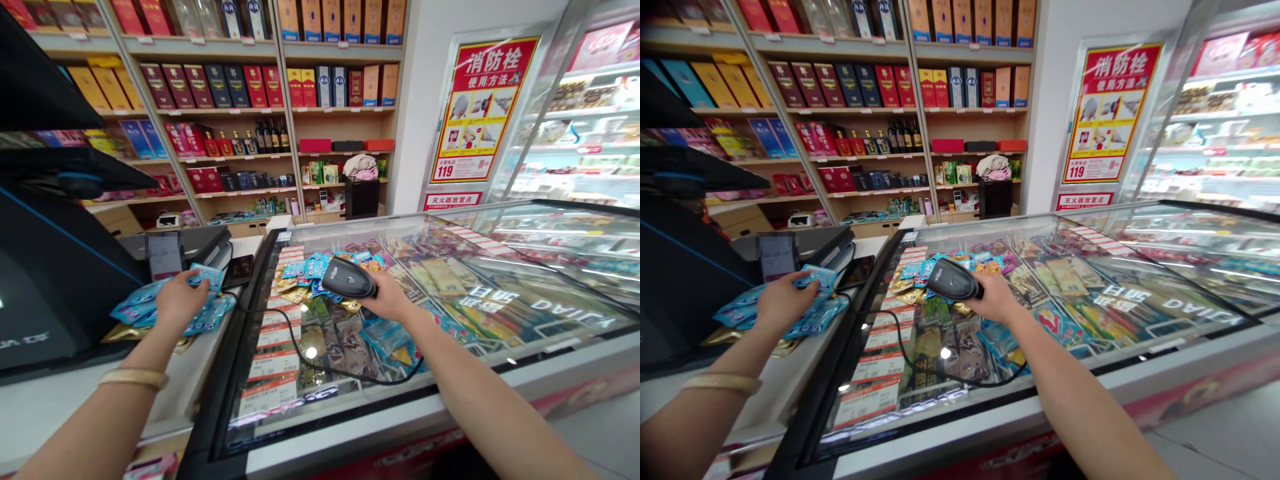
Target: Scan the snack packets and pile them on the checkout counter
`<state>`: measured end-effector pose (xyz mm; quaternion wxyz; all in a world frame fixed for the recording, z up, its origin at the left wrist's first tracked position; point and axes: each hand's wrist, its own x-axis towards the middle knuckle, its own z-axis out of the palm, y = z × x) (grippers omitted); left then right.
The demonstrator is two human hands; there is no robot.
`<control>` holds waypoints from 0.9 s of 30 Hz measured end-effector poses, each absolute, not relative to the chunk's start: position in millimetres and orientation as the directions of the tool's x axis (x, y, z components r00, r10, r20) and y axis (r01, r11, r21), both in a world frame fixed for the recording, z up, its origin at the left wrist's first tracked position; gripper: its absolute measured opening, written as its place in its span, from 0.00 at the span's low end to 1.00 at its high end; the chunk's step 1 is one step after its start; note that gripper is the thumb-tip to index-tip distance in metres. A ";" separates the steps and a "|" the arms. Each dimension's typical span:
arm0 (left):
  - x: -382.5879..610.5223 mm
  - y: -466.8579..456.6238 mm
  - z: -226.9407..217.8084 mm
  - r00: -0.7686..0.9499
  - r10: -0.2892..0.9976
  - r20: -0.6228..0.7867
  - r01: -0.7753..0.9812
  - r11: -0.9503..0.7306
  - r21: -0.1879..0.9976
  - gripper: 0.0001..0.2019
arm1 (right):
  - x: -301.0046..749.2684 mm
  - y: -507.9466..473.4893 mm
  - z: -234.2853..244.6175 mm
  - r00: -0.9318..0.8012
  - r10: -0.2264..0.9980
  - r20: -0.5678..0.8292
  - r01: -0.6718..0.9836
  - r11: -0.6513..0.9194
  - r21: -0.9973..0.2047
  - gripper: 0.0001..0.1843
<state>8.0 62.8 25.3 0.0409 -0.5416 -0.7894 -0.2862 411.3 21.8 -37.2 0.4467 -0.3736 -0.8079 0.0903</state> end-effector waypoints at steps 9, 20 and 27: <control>8.8 69.3 12.5 -0.391 0.750 0.534 0.885 0.148 0.441 0.12 | 413.9 23.8 -35.8 -0.289 0.691 0.663 0.551 0.686 -0.475 0.10; 123.7 81.0 0.1 -0.161 0.712 0.683 0.894 -0.188 0.406 0.21 | 422.0 30.4 -36.9 -0.183 0.683 0.707 0.610 0.643 -0.463 0.10; 173.5 117.2 -28.4 0.217 0.867 0.448 0.828 -0.407 0.385 0.27 | 420.5 29.7 -35.2 -0.159 0.676 0.719 0.636 0.628 -0.449 0.08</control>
